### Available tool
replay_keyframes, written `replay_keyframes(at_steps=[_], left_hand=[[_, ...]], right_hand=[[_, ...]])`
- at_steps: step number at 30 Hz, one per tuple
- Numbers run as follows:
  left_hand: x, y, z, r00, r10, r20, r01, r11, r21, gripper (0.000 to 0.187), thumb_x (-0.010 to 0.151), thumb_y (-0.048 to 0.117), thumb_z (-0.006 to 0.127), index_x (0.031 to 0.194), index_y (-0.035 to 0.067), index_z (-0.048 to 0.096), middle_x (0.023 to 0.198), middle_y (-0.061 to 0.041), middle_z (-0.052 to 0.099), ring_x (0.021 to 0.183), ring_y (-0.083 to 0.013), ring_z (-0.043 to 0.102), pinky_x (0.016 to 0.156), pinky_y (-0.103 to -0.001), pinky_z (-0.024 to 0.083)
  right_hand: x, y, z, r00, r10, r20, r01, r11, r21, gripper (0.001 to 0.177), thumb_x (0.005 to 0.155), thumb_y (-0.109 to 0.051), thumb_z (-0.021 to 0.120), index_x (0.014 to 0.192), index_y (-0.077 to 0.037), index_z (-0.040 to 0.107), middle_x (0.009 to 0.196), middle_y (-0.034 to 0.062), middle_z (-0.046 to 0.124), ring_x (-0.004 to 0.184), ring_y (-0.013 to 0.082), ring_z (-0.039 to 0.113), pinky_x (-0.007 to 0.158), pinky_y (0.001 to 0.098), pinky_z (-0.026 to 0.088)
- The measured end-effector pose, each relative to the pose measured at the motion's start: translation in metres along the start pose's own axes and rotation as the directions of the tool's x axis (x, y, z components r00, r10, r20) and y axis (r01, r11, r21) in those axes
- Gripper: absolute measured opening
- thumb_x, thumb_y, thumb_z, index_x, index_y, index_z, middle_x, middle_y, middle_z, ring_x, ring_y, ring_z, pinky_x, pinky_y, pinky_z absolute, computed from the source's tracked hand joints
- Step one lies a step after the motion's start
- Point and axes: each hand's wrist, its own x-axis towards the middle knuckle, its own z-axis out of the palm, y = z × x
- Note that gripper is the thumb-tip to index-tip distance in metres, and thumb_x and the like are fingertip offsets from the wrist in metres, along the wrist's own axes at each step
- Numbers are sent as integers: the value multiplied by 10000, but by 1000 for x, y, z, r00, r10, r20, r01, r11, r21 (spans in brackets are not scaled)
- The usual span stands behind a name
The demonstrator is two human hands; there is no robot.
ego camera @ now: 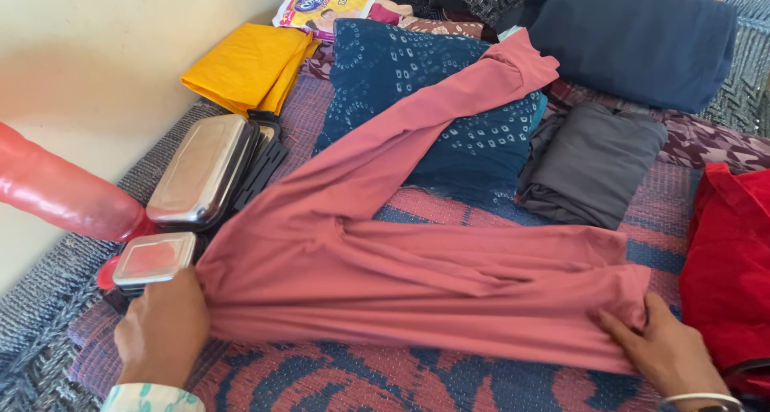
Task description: The person folds a pink long-sleeved top on a woven cot, smoothing and aligning the fabric before rolling it into a compact bundle. They then place the folded top into a red embroidered bag and coil a white charging cable.
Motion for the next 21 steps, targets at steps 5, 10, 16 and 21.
replay_keyframes(at_steps=[5,10,16,21], left_hand=[[-4,-7,8,1000,17,-3,-16,977,211,262,974,297,513,1061,177,728,1145,-160,732,1079,-387,732,883,-516,607],[-11,7,-15,986,144,-89,-127,976,176,227,963,247,534,1031,126,713,1046,-144,720,1000,-335,726,844,-469,598],[-6,54,-12,749,448,-487,-600,770,-215,222,881,112,593,1075,93,701,1055,-140,700,1013,-344,658,897,-466,516],[0,81,-2,683,505,-528,-700,659,-275,335,887,159,621,1201,47,660,1236,-130,650,1102,-353,597,927,-476,450]], right_hand=[[12,14,-17,987,92,129,-66,979,-194,853,752,-638,780,1329,-33,613,1058,256,774,1017,394,809,902,440,648],[29,31,-23,989,76,127,-46,973,-225,735,821,-591,751,1373,-116,654,1153,187,803,1089,343,802,954,418,636],[4,7,-30,815,-405,-414,421,905,-57,670,769,-420,740,1348,-94,653,1242,147,693,1156,334,668,988,437,530],[1,-18,-43,798,-583,-151,562,811,-160,419,789,-431,746,1160,-240,705,1217,-4,715,1188,232,642,1033,390,482]])
